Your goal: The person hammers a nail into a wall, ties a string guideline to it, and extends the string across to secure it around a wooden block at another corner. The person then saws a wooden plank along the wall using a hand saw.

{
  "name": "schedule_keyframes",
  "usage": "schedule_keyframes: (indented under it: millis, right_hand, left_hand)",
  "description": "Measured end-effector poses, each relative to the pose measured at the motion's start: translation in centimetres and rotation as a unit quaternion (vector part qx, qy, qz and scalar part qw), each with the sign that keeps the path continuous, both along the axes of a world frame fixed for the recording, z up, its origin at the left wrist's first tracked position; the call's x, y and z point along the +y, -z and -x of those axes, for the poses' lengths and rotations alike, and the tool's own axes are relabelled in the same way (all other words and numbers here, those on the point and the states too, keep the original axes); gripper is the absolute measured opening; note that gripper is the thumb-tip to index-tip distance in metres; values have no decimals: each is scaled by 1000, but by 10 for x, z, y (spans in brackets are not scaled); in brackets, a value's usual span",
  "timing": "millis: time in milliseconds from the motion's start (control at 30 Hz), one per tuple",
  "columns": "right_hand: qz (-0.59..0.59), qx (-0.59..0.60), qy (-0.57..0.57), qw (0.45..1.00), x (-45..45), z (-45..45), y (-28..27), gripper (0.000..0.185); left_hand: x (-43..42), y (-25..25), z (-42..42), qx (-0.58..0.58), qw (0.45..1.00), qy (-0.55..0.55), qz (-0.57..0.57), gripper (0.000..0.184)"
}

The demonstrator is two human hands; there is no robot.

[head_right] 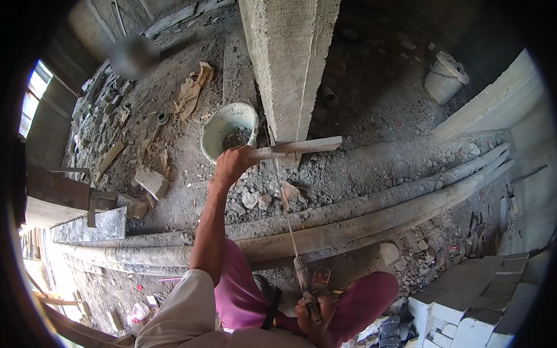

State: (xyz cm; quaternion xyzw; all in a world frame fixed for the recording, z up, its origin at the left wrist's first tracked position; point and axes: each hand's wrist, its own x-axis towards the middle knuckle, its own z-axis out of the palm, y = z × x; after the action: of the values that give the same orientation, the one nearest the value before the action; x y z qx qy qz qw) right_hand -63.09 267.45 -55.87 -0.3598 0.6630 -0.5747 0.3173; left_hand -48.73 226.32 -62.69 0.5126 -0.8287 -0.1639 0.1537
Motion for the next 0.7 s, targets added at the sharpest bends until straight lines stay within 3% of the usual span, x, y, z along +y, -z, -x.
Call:
schedule_keyframes:
  millis: [133,200,333,500,600,700]
  right_hand:
    - [70,17,2,997,-1,1,9,44]
    - [15,84,-63,994,11,8,13,41]
    - [28,51,-37,998,11,2,10,38]
    - [-23,151,-17,988,-21,-4,10,34]
    - [-20,110,-17,994,-23,-9,13,31]
    - [-5,149,-42,988,-7,-4,12,33]
  left_hand:
    - [2,1,-2,11,1000,9,12,33]
    - [2,2,-2,10,1000,13,14,34]
    - [4,2,-2,4,999,13,29,37]
    - [6,6,0,1,999,3,37,36]
    - [5,6,0,-5,1000,2,30,38]
    - [5,5,0,-4,1000,-10,15,36]
